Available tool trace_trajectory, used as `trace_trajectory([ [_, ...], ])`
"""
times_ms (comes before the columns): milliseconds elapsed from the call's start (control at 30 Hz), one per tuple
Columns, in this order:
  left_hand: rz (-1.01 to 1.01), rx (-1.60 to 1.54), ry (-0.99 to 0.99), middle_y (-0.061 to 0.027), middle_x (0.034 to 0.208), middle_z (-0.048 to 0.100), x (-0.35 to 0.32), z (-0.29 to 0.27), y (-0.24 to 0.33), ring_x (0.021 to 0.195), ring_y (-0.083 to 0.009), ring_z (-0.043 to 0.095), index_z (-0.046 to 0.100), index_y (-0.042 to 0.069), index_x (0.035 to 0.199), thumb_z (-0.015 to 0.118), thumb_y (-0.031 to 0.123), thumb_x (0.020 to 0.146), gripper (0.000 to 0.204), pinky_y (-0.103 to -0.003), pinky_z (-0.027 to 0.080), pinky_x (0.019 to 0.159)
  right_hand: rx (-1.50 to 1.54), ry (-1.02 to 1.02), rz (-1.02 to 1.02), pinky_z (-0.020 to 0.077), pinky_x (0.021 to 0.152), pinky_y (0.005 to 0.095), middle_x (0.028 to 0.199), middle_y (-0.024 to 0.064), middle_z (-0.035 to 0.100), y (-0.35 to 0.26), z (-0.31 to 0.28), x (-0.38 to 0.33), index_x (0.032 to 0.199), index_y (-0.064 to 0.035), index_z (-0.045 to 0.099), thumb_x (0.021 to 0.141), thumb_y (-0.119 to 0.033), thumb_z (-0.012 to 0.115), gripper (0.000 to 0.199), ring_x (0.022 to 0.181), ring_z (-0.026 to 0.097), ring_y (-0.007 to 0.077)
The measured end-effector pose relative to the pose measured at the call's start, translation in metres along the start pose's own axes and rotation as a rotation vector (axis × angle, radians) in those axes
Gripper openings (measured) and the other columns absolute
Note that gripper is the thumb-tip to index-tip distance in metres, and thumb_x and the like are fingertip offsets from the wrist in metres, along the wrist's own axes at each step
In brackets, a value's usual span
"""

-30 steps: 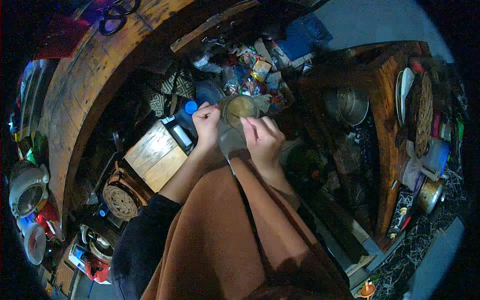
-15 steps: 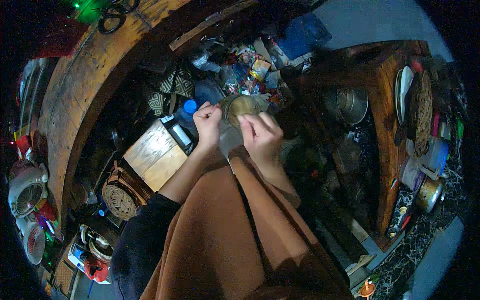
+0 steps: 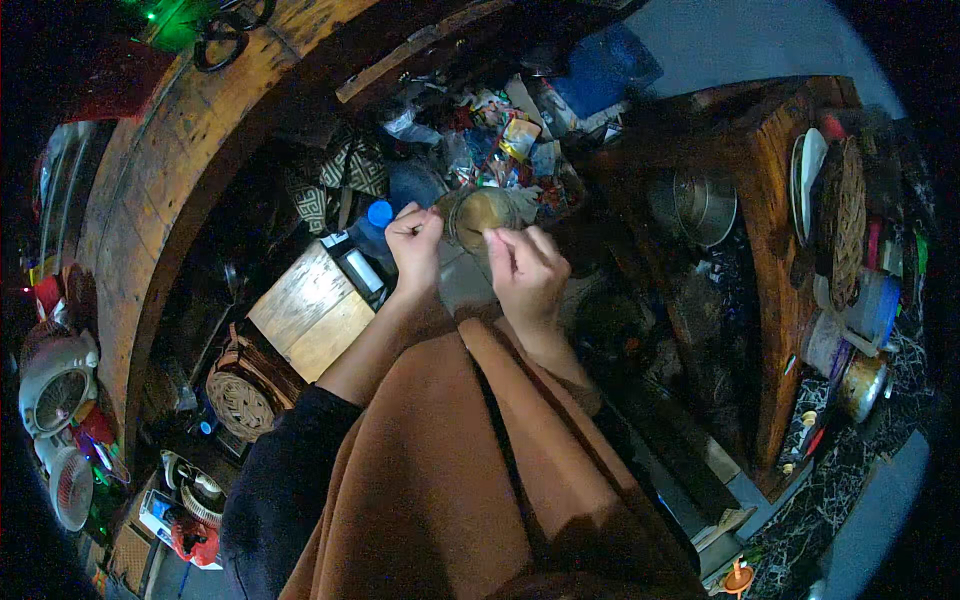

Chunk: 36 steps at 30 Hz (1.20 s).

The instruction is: The recorder prepares an iced coffee drink from a sachet.

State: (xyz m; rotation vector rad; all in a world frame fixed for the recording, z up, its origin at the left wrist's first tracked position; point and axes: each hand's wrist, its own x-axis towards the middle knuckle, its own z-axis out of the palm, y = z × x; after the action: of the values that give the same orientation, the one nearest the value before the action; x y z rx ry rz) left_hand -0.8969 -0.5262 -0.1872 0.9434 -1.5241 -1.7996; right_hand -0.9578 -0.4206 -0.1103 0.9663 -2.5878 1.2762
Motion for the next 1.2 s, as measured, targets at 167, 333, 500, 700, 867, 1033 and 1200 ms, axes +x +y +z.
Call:
trace_trajectory([
  [167, 0.019, 0.015, -0.003, 0.0012, 0.054, 0.029, 0.0, 0.0, 0.0, 0.055, -0.0088, 0.028, 0.037, 0.0, 0.047, 0.052, 0.0, 0.07, 0.027, -0.025, 0.02, 0.051, -0.044, 0.007, 0.072, 0.0416, 0.048, 0.0295, 0.064, 0.0086, 0.054, 0.002, -0.001, 0.003, 0.073, -0.0036, 0.061, 0.071, -0.007, 0.062, 0.004, 0.054, 0.054, 0.0226],
  [333, -0.02, 0.077, -0.031, 0.0009, 0.057, 0.031, 0.0, -0.003, -0.004, 0.058, -0.0101, 0.029, 0.033, 0.0, 0.048, 0.05, 0.001, 0.07, 0.028, -0.026, 0.023, 0.054, -0.005, -0.004, 0.048, 0.0413, 0.046, 0.029, 0.062, 0.0096, 0.054, 0.001, 0.001, 0.005, 0.073, -0.0027, 0.061, 0.071, -0.008, 0.062, 0.006, 0.052, 0.054, 0.0227],
  [500, -0.043, 0.064, -0.015, 0.0019, 0.056, 0.031, 0.002, -0.007, -0.001, 0.059, -0.0091, 0.029, 0.035, 0.0, 0.047, 0.052, 0.001, 0.071, 0.029, -0.025, 0.024, 0.056, -0.026, 0.014, 0.333, 0.0421, 0.05, 0.0318, 0.067, 0.0116, 0.057, 0.001, -0.004, -0.003, 0.074, -0.004, 0.06, 0.075, -0.013, 0.059, 0.009, 0.057, 0.055, 0.0246],
  [700, 0.001, -0.084, -0.037, 0.0013, 0.051, 0.03, 0.009, -0.009, -0.004, 0.053, -0.0074, 0.028, 0.038, -0.001, 0.046, 0.054, 0.002, 0.072, 0.031, -0.025, 0.019, 0.048, 0.191, 0.253, 0.562, 0.0375, 0.043, 0.0218, 0.065, 0.004, 0.058, 0.0, -0.025, -0.01, 0.083, -0.0028, 0.062, 0.079, -0.011, 0.057, 0.011, 0.047, 0.047, 0.009],
  [867, 0.009, -0.032, -0.086, 0.0016, 0.054, 0.029, 0.002, -0.003, 0.009, 0.055, -0.0076, 0.027, 0.036, 0.0, 0.047, 0.052, 0.0, 0.072, 0.03, -0.025, 0.019, 0.05, -0.154, -0.032, -0.014, 0.0417, 0.055, 0.0293, 0.066, 0.0064, 0.052, -0.012, -0.016, -0.007, 0.078, -0.0084, 0.063, 0.07, -0.009, 0.062, 0.008, 0.062, 0.051, 0.0213],
  [1033, 0.038, 0.056, -0.03, 0.0016, 0.056, 0.026, -0.005, 0.006, 0.013, 0.056, -0.0079, 0.025, 0.033, 0.001, 0.048, 0.052, -0.001, 0.073, 0.032, -0.025, 0.018, 0.051, -0.051, -0.052, 0.013, 0.042, 0.052, 0.0313, 0.068, 0.0068, 0.053, -0.015, -0.01, -0.005, 0.078, -0.0069, 0.061, 0.072, -0.013, 0.061, 0.008, 0.059, 0.053, 0.0244],
  [1200, 0.054, 0.114, 0.028, 0.002, 0.056, 0.026, -0.007, 0.003, 0.013, 0.056, -0.0082, 0.024, 0.033, 0.0, 0.048, 0.054, 0.0, 0.073, 0.032, -0.025, 0.018, 0.051, -0.14, -0.015, 0.157, 0.0415, 0.049, 0.0329, 0.067, 0.0083, 0.053, -0.004, -0.008, -0.01, 0.078, -0.0068, 0.061, 0.073, -0.015, 0.061, 0.009, 0.057, 0.054, 0.025],
])
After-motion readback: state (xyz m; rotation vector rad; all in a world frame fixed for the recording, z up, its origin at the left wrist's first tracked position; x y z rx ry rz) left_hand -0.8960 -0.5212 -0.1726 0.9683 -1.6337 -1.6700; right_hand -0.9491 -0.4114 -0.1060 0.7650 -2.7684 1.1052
